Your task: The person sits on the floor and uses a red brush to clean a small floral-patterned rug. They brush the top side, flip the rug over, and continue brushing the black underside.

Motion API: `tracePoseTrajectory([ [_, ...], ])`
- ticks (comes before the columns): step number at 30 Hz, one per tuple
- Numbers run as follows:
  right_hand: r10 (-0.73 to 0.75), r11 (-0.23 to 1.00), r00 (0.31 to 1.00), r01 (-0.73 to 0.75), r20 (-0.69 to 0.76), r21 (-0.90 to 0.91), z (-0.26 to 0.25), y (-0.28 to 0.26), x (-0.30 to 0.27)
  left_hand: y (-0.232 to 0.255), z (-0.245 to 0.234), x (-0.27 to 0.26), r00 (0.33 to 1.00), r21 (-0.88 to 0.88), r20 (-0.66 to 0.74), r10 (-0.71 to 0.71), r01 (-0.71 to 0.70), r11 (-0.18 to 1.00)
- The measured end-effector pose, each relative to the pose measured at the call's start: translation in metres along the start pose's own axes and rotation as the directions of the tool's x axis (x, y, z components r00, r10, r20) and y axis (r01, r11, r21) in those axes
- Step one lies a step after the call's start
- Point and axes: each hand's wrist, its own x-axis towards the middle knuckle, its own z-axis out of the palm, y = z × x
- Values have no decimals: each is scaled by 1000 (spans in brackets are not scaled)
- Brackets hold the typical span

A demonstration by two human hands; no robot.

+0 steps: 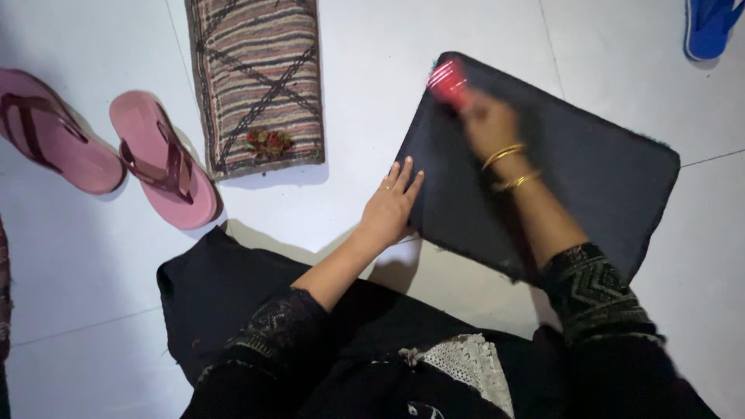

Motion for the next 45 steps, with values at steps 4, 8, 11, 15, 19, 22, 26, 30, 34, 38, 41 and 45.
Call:
tracePoseTrajectory([
  [4,124,992,977,-117,-173,54,-1,20,-1,-1,-4,-18,968,-84,-250,-23,2,996],
  [8,-105,994,968,104,226,20,22,-22,-80,13,9,-34,965,-113,-231,-123,99,989],
  [11,-113,993,960,113,256,15,-4,-26,-74,14,15,-35,963,-168,-201,-177,144,975],
  [15,10,999,1000,-9,-18,34,-21,-23,-65,1,14,-30,979,-207,-129,-157,129,970],
  [19,42,993,923,3,383,-117,2,-58,-126,-4,10,-24,988,-156,-42,-148,140,978],
  [22,97,995,965,-86,245,-55,-15,-52,-125,-6,15,-30,987,-139,-17,-158,154,978],
  [26,147,988,987,-145,-65,46,-25,-27,-126,-8,37,-49,964,-82,-238,-119,102,991],
  [30,97,995,957,-91,272,-34,-7,-51,-181,-11,49,-51,946,60,-319,-53,76,995],
  [34,127,990,992,-127,-2,60,-52,-48,-178,-10,41,-52,970,53,-194,-144,157,986],
  [38,455,890,887,-455,-74,21,-64,-47,-199,-5,44,-50,979,139,-126,-163,180,974],
  [41,465,885,857,-440,221,-154,-47,-62,-244,-2,48,-45,981,203,-95,-170,187,961],
  [45,165,986,976,-168,-140,-10,-69,-25,-248,11,33,-43,954,189,36,-297,285,940],
])
